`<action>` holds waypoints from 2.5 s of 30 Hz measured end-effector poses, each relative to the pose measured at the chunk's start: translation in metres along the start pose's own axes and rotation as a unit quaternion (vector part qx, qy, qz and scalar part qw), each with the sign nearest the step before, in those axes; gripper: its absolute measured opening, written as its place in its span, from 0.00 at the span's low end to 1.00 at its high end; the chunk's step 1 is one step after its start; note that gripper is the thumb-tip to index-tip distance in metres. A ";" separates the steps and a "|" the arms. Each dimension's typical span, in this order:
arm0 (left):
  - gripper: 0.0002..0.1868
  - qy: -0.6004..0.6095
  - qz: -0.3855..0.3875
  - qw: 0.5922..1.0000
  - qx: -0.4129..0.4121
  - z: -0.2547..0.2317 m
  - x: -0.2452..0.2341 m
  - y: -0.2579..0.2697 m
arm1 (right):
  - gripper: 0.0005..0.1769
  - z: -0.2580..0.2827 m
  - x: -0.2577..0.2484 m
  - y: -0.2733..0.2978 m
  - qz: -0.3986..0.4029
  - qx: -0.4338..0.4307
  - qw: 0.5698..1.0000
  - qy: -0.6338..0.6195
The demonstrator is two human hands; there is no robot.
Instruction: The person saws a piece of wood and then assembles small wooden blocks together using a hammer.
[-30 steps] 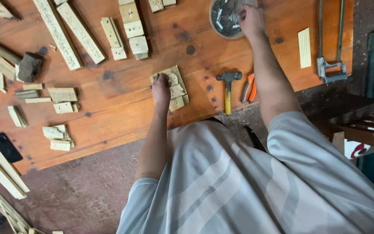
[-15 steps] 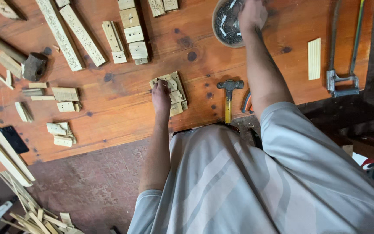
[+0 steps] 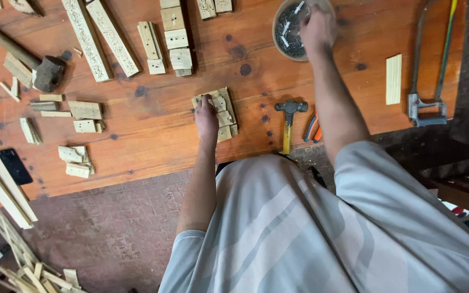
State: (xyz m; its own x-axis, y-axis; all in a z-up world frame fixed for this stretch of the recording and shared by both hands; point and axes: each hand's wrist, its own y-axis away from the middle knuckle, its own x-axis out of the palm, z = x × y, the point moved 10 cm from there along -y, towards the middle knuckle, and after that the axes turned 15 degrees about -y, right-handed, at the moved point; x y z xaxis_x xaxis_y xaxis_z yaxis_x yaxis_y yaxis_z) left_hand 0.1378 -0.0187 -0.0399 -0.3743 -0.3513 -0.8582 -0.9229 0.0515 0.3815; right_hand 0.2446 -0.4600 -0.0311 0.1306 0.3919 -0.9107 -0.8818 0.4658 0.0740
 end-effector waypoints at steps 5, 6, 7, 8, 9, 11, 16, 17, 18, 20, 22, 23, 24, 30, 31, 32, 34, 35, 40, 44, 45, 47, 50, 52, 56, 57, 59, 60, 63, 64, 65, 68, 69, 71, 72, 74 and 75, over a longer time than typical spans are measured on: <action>0.32 0.020 -0.013 0.999 0.029 0.001 0.003 0.000 | 0.07 0.079 -0.054 0.089 -0.007 -0.088 0.968 -0.235; 0.31 0.021 -0.019 0.999 0.030 0.004 0.005 -0.002 | 0.06 0.093 -0.060 0.109 0.032 -0.056 0.941 -0.333; 0.30 0.023 -0.025 0.999 0.031 0.007 0.007 -0.004 | 0.06 0.109 -0.065 0.130 0.071 -0.025 0.902 -0.425; 0.30 0.023 -0.024 0.999 0.031 0.007 0.007 -0.005 | 0.06 0.117 -0.065 0.147 0.071 -0.024 0.902 -0.425; 0.29 0.002 -0.020 0.999 0.038 0.007 0.009 -0.007 | 0.06 0.126 -0.064 0.164 0.078 -0.027 0.875 -0.477; 0.30 -0.023 -0.013 0.999 0.039 0.010 0.009 -0.002 | 0.07 0.139 -0.050 0.196 0.090 -0.026 0.843 -0.530; 0.25 -0.088 -0.030 0.991 0.095 0.005 0.011 -0.004 | 0.17 0.151 0.045 0.243 0.190 -0.057 0.915 -0.351; 0.25 -0.087 -0.030 0.991 0.097 0.003 0.007 -0.005 | 0.17 0.161 0.043 0.243 0.188 -0.057 0.916 -0.350; 0.22 -0.082 -0.028 0.991 0.102 0.002 0.004 -0.003 | 0.20 0.168 0.046 0.245 0.197 -0.044 0.926 -0.320; 0.20 -0.076 -0.024 0.991 0.107 0.002 0.001 -0.002 | 0.23 0.183 0.049 0.246 0.207 -0.029 0.934 -0.289; 0.16 -0.072 -0.002 0.992 0.106 0.003 0.003 -0.005 | 0.19 0.197 0.052 0.241 0.217 -0.027 0.951 -0.220; 0.16 -0.072 -0.001 0.992 0.104 0.003 0.002 -0.006 | 0.19 0.202 0.056 0.240 0.218 -0.028 0.950 -0.220; 0.15 -0.077 0.000 0.991 0.110 0.002 0.000 -0.007 | 0.17 0.204 0.063 0.240 0.226 -0.012 0.954 -0.197; 0.12 -0.057 0.012 0.990 0.125 0.008 0.015 -0.018 | 0.15 0.222 0.058 0.246 0.229 -0.030 0.968 -0.100; 0.12 -0.058 0.016 0.990 0.126 0.011 0.022 -0.020 | 0.15 0.223 0.062 0.247 0.230 -0.040 0.968 -0.088; 0.12 -0.058 0.015 0.990 0.124 0.011 0.020 -0.019 | 0.15 0.224 0.064 0.248 0.231 -0.041 0.968 -0.088; 0.12 -0.063 0.030 0.991 0.118 0.010 0.019 -0.018 | 0.16 0.228 0.070 0.251 0.254 -0.056 0.964 -0.048; 0.12 -0.063 0.030 0.991 0.117 0.011 0.020 -0.018 | 0.16 0.229 0.073 0.252 0.254 -0.057 0.964 -0.049; 0.12 -0.051 0.034 0.991 0.120 0.004 0.009 -0.013 | 0.18 0.233 0.085 0.253 0.286 -0.088 0.950 -0.086; 0.12 -0.062 0.028 0.990 0.126 0.005 0.011 -0.015 | 0.14 0.236 0.072 0.251 0.284 -0.095 0.948 -0.111; 0.12 -0.062 0.028 0.990 0.127 0.007 0.017 -0.017 | 0.15 0.236 0.069 0.250 0.288 -0.081 0.945 -0.131; 0.12 -0.062 0.027 0.989 0.128 0.010 0.023 -0.018 | 0.15 0.236 0.070 0.249 0.291 -0.068 0.942 -0.151; 0.13 -0.058 0.035 0.990 0.128 0.009 0.022 -0.019 | 0.18 0.230 0.075 0.243 0.260 -0.044 0.949 -0.173; 0.12 -0.054 0.030 0.989 0.131 0.005 0.010 -0.016 | 0.19 0.225 0.079 0.240 0.248 -0.024 0.952 -0.177; 0.13 -0.042 0.056 0.991 0.112 0.004 0.013 -0.019 | 0.20 0.216 0.090 0.236 0.217 -0.006 0.963 -0.162; 0.13 -0.041 0.050 0.992 0.110 0.003 0.012 -0.019 | 0.17 0.219 0.086 0.238 0.222 -0.003 0.961 -0.166; 0.13 -0.040 0.046 0.992 0.108 0.004 0.010 -0.016 | 0.14 0.220 0.086 0.243 0.227 0.003 0.959 -0.168; 0.12 -0.035 0.048 0.992 0.107 0.003 0.009 -0.017 | 0.14 0.219 0.087 0.242 0.216 -0.001 0.963 -0.164; 0.12 -0.020 0.046 0.992 0.113 0.003 0.009 -0.019 | 0.12 0.222 0.081 0.242 0.198 -0.004 0.969 -0.144; 0.12 -0.010 0.046 0.992 0.118 0.005 0.012 -0.019 | 0.11 0.223 0.080 0.245 0.196 -0.001 0.972 -0.129; 0.12 -0.010 0.045 0.992 0.121 0.007 0.013 -0.018 | 0.11 0.216 0.078 0.250 0.193 0.000 0.973 -0.129; 0.12 -0.020 0.031 0.989 0.146 0.007 0.012 -0.018 | 0.13 0.211 0.055 0.269 0.183 -0.063 0.956 -0.220; 0.12 -0.016 0.038 0.988 0.146 0.007 0.014 -0.019 | 0.17 0.196 0.028 0.276 0.110 -0.047 0.973 -0.195; 0.12 -0.012 0.044 0.989 0.143 0.009 0.016 -0.020 | 0.22 0.154 -0.002 0.296 0.038 -0.032 0.985 -0.168; 0.14 -0.003 0.047 0.989 0.142 0.010 0.016 -0.020 | 0.31 0.117 -0.014 0.305 -0.022 0.006 0.996 -0.090; 0.16 0.006 0.050 0.989 0.141 0.012 0.015 -0.019 | 0.41 0.057 -0.014 0.322 -0.081 0.044 0.996 -0.012; 0.17 0.023 0.056 0.990 0.127 0.016 0.015 -0.019 | 0.47 0.008 0.017 0.333 0.013 0.157 0.987 -0.006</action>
State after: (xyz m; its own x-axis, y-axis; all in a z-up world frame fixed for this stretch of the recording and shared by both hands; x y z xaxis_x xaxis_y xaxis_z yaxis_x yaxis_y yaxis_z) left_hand 0.1486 -0.0095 -0.0657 -0.4770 -0.3711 -0.7967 -0.8705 0.3247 0.3699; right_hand -0.0431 -0.2914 -0.0186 0.1165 0.4151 -0.9023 -0.7007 0.6782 0.2215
